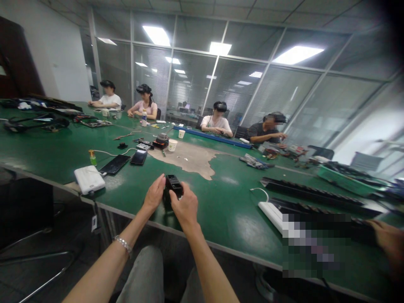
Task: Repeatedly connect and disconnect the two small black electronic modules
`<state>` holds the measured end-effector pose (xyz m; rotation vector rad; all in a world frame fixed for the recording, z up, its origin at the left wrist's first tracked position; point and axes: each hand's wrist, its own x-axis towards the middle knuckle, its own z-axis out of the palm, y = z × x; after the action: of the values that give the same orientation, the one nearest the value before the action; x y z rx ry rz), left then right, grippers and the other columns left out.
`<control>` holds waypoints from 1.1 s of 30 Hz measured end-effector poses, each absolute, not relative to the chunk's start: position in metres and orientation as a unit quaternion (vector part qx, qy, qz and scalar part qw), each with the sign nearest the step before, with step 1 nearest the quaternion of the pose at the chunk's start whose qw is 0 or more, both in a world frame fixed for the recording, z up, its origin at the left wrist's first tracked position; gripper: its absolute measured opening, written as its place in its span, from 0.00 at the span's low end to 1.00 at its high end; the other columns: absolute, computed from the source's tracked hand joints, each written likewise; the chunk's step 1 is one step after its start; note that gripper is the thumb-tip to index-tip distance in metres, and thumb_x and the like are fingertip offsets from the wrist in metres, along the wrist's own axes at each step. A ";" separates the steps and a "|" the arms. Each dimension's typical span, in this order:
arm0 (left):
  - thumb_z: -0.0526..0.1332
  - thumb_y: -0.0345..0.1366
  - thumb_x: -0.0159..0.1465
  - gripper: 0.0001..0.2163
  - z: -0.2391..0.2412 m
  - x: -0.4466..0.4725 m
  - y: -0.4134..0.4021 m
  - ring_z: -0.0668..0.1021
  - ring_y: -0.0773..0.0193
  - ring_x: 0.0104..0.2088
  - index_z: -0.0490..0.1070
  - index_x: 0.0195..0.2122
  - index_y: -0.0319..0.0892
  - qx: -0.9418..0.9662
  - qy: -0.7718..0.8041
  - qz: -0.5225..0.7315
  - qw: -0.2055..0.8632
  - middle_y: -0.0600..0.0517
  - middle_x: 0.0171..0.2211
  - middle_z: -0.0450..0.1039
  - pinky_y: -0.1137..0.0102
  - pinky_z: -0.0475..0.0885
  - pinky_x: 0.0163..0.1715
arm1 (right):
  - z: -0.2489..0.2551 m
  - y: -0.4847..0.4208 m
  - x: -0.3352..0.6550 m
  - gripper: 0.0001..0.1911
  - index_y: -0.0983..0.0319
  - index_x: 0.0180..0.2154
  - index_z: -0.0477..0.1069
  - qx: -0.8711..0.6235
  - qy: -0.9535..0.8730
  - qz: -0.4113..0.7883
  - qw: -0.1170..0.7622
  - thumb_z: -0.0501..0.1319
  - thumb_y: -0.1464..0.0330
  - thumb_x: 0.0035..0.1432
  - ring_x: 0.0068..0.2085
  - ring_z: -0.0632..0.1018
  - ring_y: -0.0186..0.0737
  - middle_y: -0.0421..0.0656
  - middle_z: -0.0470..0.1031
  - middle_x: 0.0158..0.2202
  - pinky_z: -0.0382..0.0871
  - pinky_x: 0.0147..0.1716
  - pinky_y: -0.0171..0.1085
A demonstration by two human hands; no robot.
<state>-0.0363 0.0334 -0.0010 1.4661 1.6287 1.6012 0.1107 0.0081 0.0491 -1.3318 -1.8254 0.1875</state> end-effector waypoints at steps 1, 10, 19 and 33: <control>0.45 0.55 0.67 0.29 0.000 -0.036 0.033 0.71 0.58 0.59 0.63 0.61 0.41 0.529 0.585 0.578 0.211 0.44 0.59 0.68 0.61 0.61 0.61 | 0.048 0.008 0.111 0.25 0.66 0.53 0.68 -0.535 -0.732 0.075 0.416 0.62 0.62 0.55 0.44 0.78 0.50 0.53 0.77 0.44 0.69 0.45 0.42; 0.43 0.54 0.68 0.25 0.001 -0.036 0.033 0.73 0.58 0.56 0.73 0.52 0.47 0.549 0.599 0.548 0.197 0.49 0.54 0.73 0.62 0.65 0.59 | 0.035 0.001 0.119 0.29 0.67 0.54 0.67 -0.528 -0.753 0.071 0.387 0.64 0.60 0.54 0.49 0.75 0.55 0.55 0.75 0.48 0.68 0.47 0.45; 0.44 0.55 0.68 0.27 -0.001 -0.035 0.036 0.70 0.57 0.59 0.69 0.56 0.44 0.541 0.600 0.552 0.204 0.47 0.57 0.70 0.61 0.61 0.61 | 0.027 0.000 0.112 0.21 0.62 0.52 0.68 -0.520 -0.743 0.105 0.408 0.61 0.66 0.57 0.45 0.77 0.48 0.49 0.77 0.43 0.68 0.44 0.40; 0.45 0.56 0.67 0.29 0.001 -0.033 0.034 0.71 0.56 0.59 0.63 0.61 0.41 0.498 0.603 0.585 0.214 0.42 0.59 0.68 0.59 0.63 0.60 | 0.046 0.052 0.140 0.24 0.61 0.51 0.71 -0.516 -0.662 0.176 0.514 0.64 0.60 0.53 0.43 0.79 0.45 0.46 0.79 0.44 0.71 0.44 0.39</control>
<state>-0.0329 0.0341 0.0007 1.3824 1.6727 1.6239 0.1402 0.0525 0.0462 -1.2401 -1.5914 0.4242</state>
